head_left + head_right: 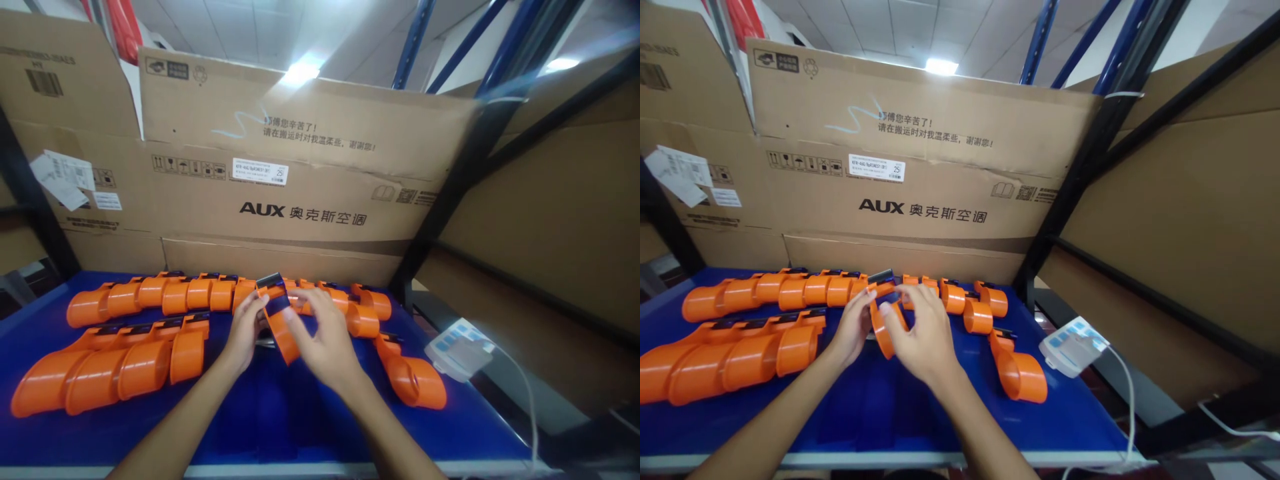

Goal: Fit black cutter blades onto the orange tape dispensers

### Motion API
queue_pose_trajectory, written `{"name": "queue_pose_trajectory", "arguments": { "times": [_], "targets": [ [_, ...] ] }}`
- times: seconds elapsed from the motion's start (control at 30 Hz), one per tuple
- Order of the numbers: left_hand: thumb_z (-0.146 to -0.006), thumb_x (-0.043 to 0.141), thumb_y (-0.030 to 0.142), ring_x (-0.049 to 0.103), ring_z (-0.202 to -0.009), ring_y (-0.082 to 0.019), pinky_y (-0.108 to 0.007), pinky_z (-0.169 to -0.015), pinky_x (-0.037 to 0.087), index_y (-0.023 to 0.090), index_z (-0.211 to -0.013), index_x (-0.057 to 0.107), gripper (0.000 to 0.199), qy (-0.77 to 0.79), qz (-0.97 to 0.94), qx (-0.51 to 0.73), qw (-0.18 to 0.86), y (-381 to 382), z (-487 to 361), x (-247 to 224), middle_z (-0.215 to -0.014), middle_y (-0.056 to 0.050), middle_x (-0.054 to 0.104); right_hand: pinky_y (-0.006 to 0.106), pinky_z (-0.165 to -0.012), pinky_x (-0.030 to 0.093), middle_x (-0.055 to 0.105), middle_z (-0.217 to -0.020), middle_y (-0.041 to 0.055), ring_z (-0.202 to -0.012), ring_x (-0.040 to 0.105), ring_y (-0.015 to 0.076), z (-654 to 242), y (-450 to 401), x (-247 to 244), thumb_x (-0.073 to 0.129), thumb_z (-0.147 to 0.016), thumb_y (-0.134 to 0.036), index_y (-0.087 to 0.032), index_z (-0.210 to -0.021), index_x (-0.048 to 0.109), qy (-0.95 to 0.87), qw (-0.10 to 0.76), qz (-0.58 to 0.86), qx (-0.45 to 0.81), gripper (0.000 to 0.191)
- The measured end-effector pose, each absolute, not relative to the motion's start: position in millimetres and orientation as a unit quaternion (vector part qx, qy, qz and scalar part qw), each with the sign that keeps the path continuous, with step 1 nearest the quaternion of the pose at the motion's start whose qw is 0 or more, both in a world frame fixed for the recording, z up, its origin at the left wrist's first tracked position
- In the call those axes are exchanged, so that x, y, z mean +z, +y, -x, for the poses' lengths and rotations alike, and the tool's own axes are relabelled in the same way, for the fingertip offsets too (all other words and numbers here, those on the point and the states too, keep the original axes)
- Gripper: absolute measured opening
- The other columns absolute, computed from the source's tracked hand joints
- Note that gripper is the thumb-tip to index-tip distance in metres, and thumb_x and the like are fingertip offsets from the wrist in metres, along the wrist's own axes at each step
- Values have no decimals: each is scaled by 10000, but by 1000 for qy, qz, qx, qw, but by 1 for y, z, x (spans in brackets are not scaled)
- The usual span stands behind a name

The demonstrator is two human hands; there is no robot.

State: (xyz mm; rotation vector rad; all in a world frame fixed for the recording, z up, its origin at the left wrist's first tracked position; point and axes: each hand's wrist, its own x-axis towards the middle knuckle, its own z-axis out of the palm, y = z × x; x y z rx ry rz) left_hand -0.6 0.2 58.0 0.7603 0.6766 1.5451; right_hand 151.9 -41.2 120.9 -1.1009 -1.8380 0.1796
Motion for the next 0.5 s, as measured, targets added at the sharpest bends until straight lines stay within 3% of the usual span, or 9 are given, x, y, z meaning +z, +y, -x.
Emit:
{"name": "queue_pose_trajectory", "arguments": {
  "times": [0.07, 0.17, 0.27, 0.4, 0.5],
  "targets": [
    [-713, 858, 436, 689, -779, -185, -284, -703, 529, 180, -937, 725, 365, 285, -325, 679, 594, 2, 1, 59, -883, -22, 742, 404, -878, 521, 736, -1018, 88, -944, 667, 265, -158, -24, 116, 535, -979, -437, -216, -1093, 701, -706, 519, 462, 137, 299],
    [-724, 855, 429, 690, -856, -194, -288, -796, 521, 178, -890, 739, 322, 288, -327, 700, 566, 1, 0, 60, -906, -22, 751, 346, -765, 519, 717, -839, 43, -785, 645, 218, -164, -1, 103, 594, -938, -433, -203, -896, 707, -714, 485, 430, 265, 260],
    [-738, 851, 456, 686, -842, -196, -286, -783, 514, 183, -909, 754, 336, 300, -341, 694, 559, -2, -1, 60, -880, -14, 747, 289, -644, 482, 630, -695, -1, -668, 578, 171, -164, 10, 88, 660, -882, -461, -201, -787, 669, -705, 479, 380, 360, 277],
    [-763, 831, 494, 672, -786, -191, -277, -720, 505, 184, -950, 758, 370, 312, -360, 676, 562, -5, -1, 59, -839, -8, 726, 255, -525, 427, 561, -603, -34, -549, 510, 140, -157, 11, 71, 703, -832, -502, -204, -857, 663, -644, 515, 386, 414, 302],
    [-770, 837, 476, 666, -837, -182, -265, -776, 502, 180, -938, 761, 348, 313, -375, 680, 547, -3, 0, 57, -885, -14, 734, 240, -484, 405, 548, -584, -50, -501, 491, 125, -153, 10, 64, 698, -822, -453, -204, -933, 655, -619, 521, 388, 442, 277]
  ]
}}
